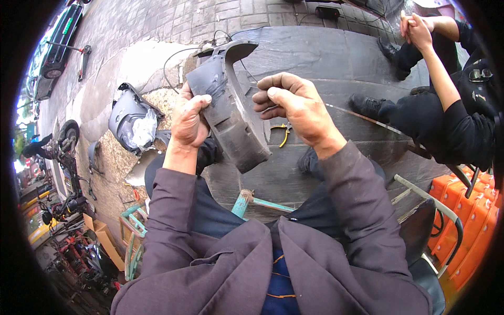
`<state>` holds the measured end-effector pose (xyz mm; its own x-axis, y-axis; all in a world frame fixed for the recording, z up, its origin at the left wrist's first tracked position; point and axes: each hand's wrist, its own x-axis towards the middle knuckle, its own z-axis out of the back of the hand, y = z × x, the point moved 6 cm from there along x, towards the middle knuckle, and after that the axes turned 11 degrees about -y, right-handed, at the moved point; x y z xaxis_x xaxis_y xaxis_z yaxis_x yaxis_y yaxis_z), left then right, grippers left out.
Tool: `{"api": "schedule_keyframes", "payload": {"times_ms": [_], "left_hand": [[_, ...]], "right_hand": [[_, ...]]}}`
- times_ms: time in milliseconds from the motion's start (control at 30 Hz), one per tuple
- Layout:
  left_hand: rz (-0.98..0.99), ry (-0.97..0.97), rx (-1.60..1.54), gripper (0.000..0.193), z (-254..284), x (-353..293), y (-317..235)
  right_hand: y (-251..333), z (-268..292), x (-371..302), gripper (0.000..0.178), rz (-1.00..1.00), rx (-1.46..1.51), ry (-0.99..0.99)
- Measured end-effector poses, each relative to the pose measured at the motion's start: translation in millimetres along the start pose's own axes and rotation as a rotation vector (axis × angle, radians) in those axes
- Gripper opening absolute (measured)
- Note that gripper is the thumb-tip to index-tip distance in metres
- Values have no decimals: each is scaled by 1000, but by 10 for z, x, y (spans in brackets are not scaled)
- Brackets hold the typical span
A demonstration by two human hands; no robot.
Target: The person retrieves a black plastic motorcycle part from a cardboard box, then sits on a stool and uses pliers to remove broken tabs and trim edges. The person repeatedly inspects the part while seated, manipulating it with both hands and the tool.
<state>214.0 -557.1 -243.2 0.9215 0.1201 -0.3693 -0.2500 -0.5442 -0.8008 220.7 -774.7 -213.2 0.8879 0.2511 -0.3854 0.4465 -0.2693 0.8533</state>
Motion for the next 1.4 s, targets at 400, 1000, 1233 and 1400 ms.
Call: {"api": "schedule_keyframes", "payload": {"times_ms": [400,1000,1233,1400], "left_hand": [[43,37,-75,57,-30,-157,-187],[20,25,-77,59,-103,-221,-210],[44,21,-43,58,-119,-228,-100],[110,31,-27,51,-78,-212,37]], "right_hand": [[-20,-45,290,24,1,159,-16],[-191,-168,239,23,-97,401,13],[-476,-204,293,18,-220,544,-31],[-702,-139,368,13,-248,505,-68]]}}
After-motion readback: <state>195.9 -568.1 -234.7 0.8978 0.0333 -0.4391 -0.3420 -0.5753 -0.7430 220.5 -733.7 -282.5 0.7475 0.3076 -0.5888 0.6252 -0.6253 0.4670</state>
